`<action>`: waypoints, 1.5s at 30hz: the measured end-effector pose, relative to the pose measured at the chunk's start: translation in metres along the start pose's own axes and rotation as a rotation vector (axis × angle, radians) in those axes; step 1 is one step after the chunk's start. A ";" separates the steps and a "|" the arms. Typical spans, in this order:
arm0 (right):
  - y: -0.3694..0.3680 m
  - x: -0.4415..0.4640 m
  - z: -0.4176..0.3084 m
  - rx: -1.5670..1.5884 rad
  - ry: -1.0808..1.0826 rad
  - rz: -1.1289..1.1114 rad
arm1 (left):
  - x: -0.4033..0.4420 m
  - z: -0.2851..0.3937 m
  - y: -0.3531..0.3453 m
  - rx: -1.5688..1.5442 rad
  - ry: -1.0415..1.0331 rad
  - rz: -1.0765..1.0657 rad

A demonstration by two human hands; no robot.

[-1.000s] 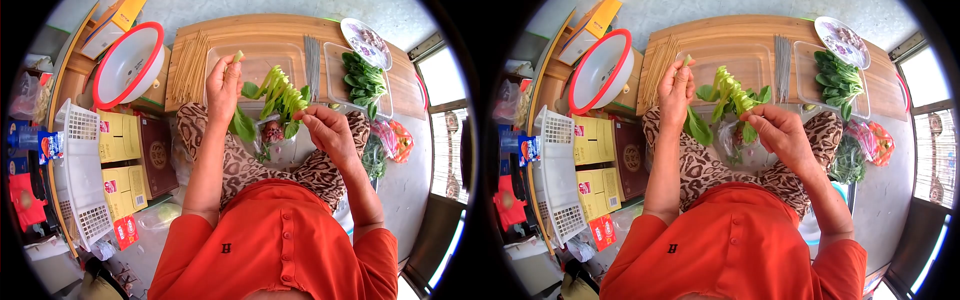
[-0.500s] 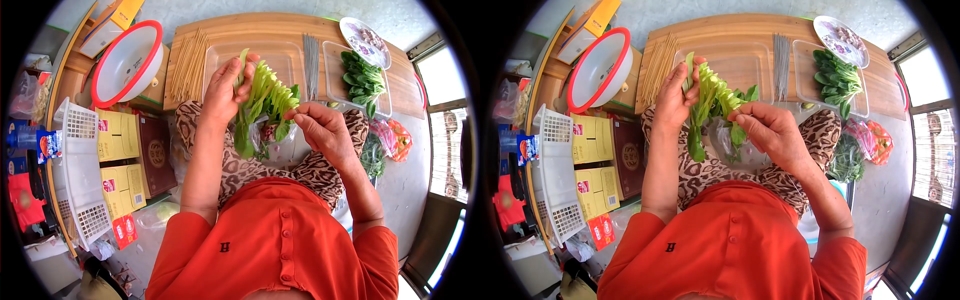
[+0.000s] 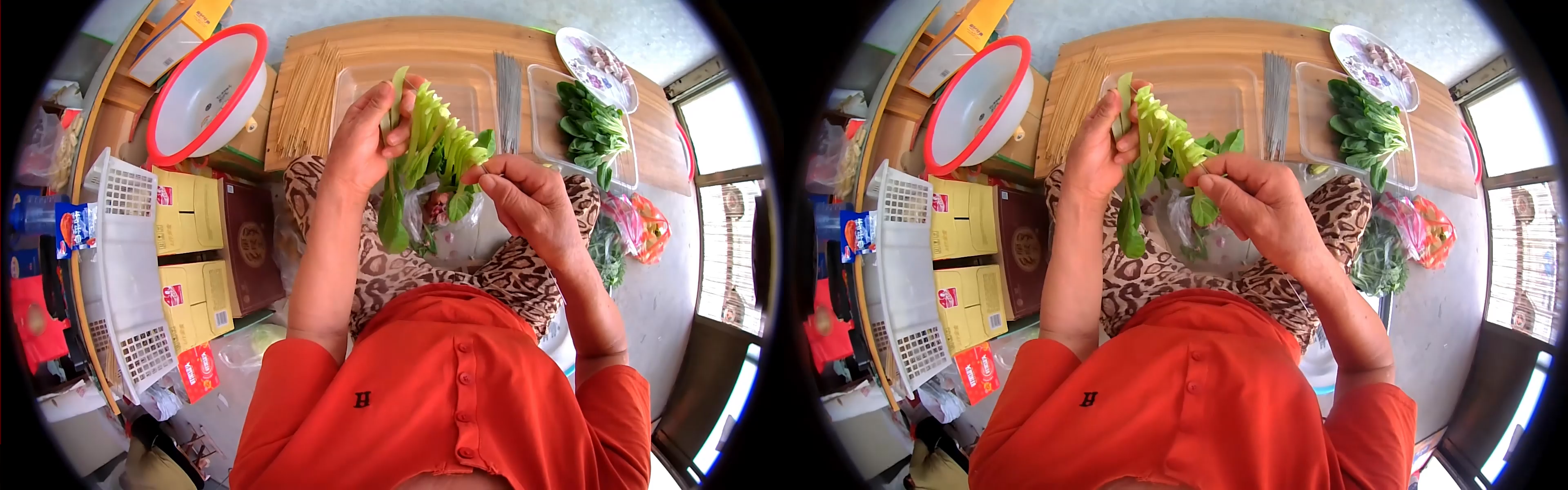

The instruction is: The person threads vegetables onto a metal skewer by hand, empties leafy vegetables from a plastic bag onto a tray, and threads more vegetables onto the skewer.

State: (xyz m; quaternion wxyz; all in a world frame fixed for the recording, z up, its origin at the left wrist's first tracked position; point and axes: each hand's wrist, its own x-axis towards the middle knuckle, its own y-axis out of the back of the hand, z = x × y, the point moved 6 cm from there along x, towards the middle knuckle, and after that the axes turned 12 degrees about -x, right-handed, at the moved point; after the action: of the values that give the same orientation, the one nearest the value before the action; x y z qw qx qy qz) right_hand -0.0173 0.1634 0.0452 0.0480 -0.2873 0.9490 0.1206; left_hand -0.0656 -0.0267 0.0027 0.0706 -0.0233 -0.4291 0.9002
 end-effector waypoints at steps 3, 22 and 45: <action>0.001 0.000 0.002 0.000 0.005 -0.001 | -0.001 -0.003 0.001 -0.033 0.028 0.018; 0.000 0.002 0.010 0.017 -0.014 -0.032 | 0.000 -0.008 0.010 0.029 0.044 0.042; 0.002 -0.005 0.006 -0.017 -0.038 -0.013 | -0.003 -0.001 0.008 0.258 0.046 -0.015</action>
State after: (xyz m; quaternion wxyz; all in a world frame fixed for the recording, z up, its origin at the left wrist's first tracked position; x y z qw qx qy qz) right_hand -0.0143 0.1688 0.0400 0.0646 -0.2915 0.9450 0.1337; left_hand -0.0631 -0.0315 -0.0040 0.0896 -0.0313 -0.3083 0.9466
